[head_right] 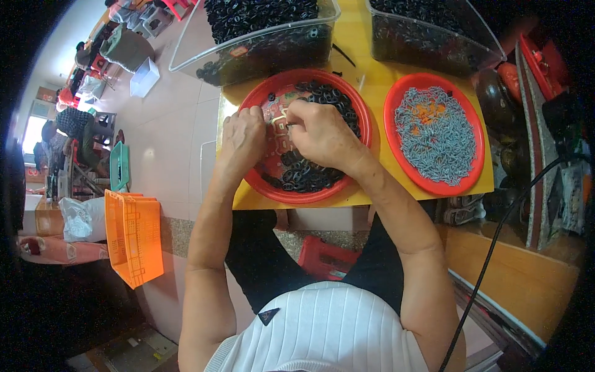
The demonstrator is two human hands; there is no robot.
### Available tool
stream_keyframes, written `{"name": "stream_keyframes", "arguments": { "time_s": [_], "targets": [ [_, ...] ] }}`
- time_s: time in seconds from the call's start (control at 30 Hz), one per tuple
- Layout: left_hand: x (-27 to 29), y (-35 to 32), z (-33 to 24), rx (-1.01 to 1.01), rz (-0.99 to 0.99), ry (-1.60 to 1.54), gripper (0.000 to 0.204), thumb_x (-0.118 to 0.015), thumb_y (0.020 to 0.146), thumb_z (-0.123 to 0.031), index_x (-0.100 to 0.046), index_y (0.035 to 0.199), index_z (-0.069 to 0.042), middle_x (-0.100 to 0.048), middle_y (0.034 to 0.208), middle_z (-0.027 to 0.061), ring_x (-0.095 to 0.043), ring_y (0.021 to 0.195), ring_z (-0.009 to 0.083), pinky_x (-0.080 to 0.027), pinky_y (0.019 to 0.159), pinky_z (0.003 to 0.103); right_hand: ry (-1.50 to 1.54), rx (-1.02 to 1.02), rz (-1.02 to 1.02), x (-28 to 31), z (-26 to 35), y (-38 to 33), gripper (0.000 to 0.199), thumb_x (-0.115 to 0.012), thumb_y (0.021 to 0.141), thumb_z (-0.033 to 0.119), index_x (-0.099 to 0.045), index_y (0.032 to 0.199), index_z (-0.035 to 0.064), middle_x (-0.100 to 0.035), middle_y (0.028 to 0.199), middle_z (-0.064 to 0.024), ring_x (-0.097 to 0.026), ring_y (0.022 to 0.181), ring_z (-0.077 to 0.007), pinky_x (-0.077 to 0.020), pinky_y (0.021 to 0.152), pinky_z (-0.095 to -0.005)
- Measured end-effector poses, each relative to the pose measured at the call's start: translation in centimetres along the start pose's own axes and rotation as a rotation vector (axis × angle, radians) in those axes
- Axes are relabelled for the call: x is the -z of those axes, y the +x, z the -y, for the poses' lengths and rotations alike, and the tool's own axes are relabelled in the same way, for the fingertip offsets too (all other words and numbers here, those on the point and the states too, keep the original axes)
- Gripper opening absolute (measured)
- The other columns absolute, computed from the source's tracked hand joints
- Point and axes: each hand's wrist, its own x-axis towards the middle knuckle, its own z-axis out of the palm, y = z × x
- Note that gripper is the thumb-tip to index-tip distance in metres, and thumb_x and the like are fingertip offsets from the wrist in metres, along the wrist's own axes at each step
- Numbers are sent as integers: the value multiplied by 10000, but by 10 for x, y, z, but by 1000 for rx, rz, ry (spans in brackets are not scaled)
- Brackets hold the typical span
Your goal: The person assembles plastic cord locks by hand, taking plastic components and springs from trays and fitting them together.
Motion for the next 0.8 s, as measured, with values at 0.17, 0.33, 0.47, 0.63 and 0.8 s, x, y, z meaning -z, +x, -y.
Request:
{"name": "stream_keyframes", "arguments": {
  "time_s": [0.17,0.33,0.47,0.63,0.8],
  "targets": [
    [0,1,13,58,-201,-445,251,-573,591,85,-474,804,-3,-556,700,198,-566,680,351,-453,598,390,-3,38,0,1,1,1,109,-536,726,36,-541,818,-23,-573,688,-147,-582,633,-215,-445,592,-303],
    [9,3,14,169,-261,-740,206,-560,678,54,-514,871,-4,-589,689,169,-593,666,326,-467,583,361,-1,2,27,3,-1,1,120,-535,728,40,-546,829,-24,-576,694,-147,-581,634,-213,-444,591,-301],
    [10,1,16,134,-221,-640,197,-562,668,61,-545,855,4,-586,719,165,-588,683,319,-463,603,368,10,10,-26,-1,-8,1,138,-516,739,26,-561,861,-18,-581,705,-140,-574,632,-178,-438,583,-286],
    [12,-3,22,63,-287,-571,186,-562,656,68,-583,829,2,-575,755,159,-570,695,321,-460,617,363,88,-61,-54,2,-6,5,166,-485,720,47,-577,847,-9,-579,769,-226,-581,779,-358,-460,674,-393],
    [13,-2,21,0,-182,-450,202,-567,660,55,-608,850,1,-588,809,156,-575,758,314,-465,665,346,219,-111,-54,4,-7,6,158,-498,728,56,-587,841,-11,-602,744,-188,-615,723,-276,-467,649,-344]
  ]
}}
